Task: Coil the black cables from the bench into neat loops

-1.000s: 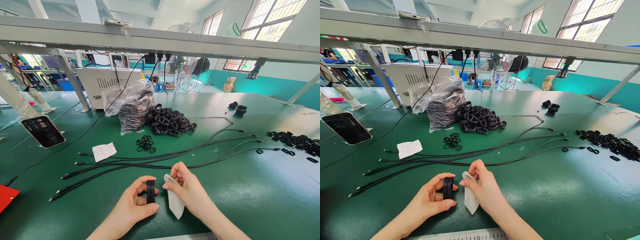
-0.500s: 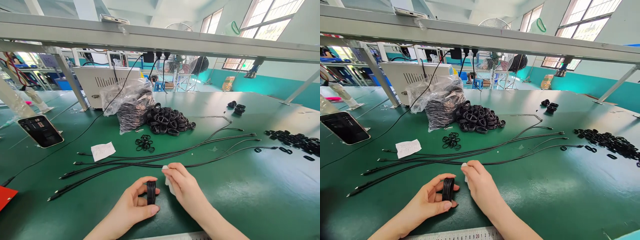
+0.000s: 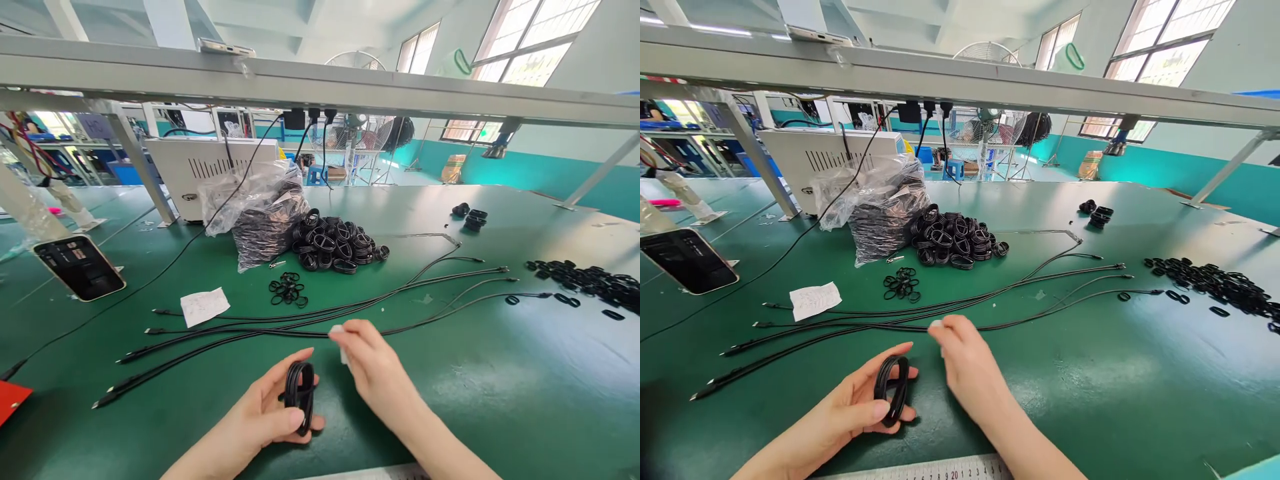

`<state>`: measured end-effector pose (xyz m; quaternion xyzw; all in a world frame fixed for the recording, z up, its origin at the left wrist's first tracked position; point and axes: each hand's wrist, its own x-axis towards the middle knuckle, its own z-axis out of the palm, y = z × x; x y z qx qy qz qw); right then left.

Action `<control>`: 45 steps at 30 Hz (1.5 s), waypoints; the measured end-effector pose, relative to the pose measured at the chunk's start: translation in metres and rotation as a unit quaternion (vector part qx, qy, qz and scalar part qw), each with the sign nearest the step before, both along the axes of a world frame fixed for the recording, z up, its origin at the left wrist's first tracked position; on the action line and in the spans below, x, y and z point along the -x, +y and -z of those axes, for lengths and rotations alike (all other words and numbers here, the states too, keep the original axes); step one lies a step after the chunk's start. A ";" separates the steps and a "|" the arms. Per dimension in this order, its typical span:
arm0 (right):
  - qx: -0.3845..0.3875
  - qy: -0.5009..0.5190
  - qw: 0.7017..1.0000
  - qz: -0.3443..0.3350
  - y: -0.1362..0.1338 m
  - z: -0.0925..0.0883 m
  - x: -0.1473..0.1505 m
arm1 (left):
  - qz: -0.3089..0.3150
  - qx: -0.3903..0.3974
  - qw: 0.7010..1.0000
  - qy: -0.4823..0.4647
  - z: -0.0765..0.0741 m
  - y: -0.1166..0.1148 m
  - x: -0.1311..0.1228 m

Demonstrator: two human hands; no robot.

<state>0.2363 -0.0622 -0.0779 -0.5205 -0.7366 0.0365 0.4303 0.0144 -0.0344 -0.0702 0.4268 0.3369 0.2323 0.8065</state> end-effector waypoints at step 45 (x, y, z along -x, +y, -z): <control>0.245 0.269 0.930 -0.059 -0.011 -0.004 0.026 | -0.042 -0.064 0.997 -0.010 0.016 -0.003 -0.009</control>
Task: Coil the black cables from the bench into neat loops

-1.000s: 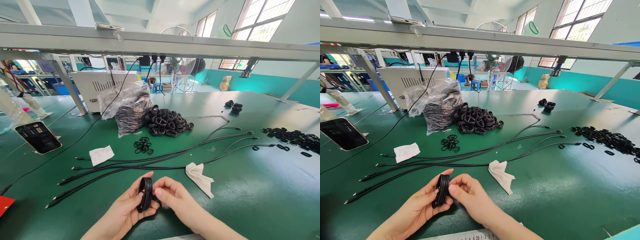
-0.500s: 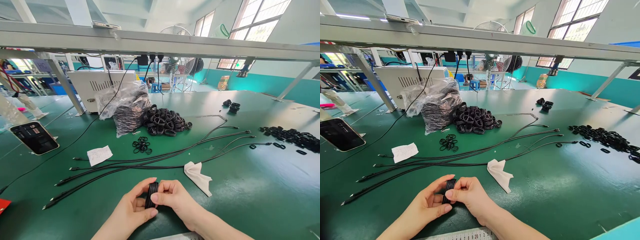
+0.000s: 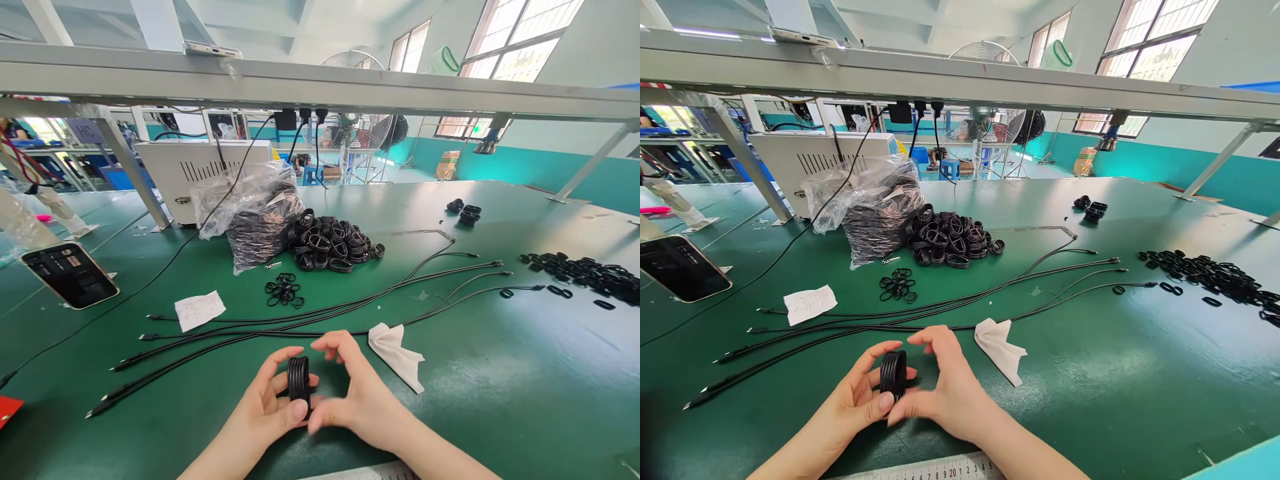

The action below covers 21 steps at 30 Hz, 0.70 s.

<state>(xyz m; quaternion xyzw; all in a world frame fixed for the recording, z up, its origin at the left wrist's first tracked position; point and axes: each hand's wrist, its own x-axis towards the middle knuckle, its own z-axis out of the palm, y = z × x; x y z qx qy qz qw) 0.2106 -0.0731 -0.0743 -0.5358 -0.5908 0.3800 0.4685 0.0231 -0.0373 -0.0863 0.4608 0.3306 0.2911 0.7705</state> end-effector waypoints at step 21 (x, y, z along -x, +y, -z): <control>-0.032 -0.026 0.996 -0.082 -0.003 0.003 -0.005 | -0.022 0.020 0.999 0.013 -0.009 -0.003 -0.003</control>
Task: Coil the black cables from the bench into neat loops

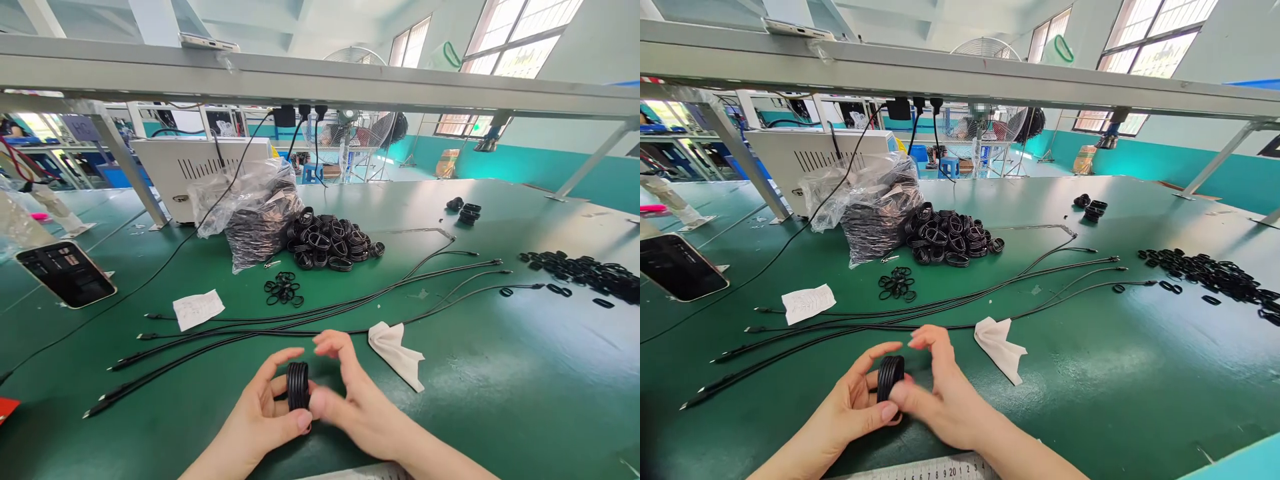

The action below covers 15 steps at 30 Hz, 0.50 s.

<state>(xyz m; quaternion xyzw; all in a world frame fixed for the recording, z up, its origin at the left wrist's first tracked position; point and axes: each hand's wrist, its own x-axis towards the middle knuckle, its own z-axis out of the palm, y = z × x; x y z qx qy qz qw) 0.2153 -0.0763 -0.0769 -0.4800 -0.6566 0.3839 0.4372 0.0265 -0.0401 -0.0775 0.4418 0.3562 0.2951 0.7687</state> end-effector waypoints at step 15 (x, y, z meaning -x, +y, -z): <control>0.065 -0.027 0.993 -0.098 -0.005 -0.018 -0.001 | -0.027 -0.026 0.995 0.088 -0.001 -0.009 -0.009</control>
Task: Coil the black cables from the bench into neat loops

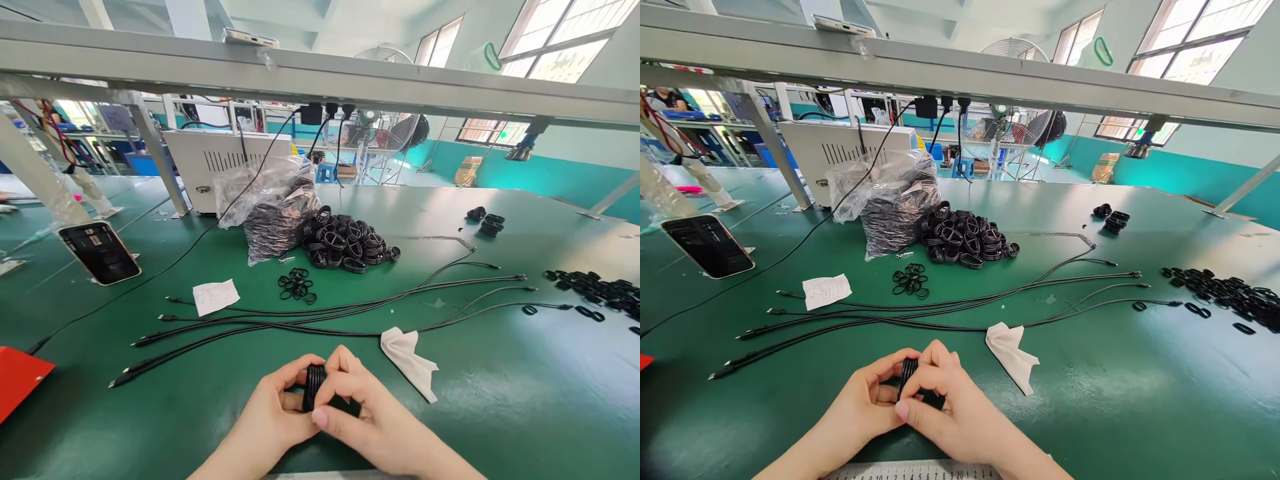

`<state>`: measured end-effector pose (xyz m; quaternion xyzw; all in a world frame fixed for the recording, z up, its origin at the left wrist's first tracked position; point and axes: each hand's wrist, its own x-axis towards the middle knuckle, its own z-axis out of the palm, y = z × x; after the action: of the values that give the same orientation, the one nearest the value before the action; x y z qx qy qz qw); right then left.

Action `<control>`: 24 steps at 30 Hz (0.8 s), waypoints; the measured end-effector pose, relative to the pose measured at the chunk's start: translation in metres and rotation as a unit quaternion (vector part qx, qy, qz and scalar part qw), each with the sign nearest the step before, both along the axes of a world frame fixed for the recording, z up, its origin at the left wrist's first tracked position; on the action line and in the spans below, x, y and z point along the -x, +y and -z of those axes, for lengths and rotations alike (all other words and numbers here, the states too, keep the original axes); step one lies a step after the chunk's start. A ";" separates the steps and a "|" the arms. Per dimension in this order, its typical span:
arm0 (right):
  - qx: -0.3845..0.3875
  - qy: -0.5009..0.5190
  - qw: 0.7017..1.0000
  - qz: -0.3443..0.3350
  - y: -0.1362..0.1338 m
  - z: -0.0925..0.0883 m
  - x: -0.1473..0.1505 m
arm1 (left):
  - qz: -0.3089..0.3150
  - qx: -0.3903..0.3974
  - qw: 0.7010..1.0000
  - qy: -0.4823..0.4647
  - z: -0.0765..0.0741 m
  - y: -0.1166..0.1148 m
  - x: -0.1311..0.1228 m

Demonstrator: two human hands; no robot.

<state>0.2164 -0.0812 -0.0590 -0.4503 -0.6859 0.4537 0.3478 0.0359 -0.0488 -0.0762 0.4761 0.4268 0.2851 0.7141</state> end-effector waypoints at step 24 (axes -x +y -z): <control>0.131 0.091 0.969 0.187 0.017 0.015 -0.009 | 0.074 0.097 0.971 -0.208 -0.004 0.010 0.025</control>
<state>0.2253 -0.0643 -0.0736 -0.5689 -0.4894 0.5053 0.4259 0.0105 -0.0386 -0.0724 0.3649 0.2582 0.2819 0.8490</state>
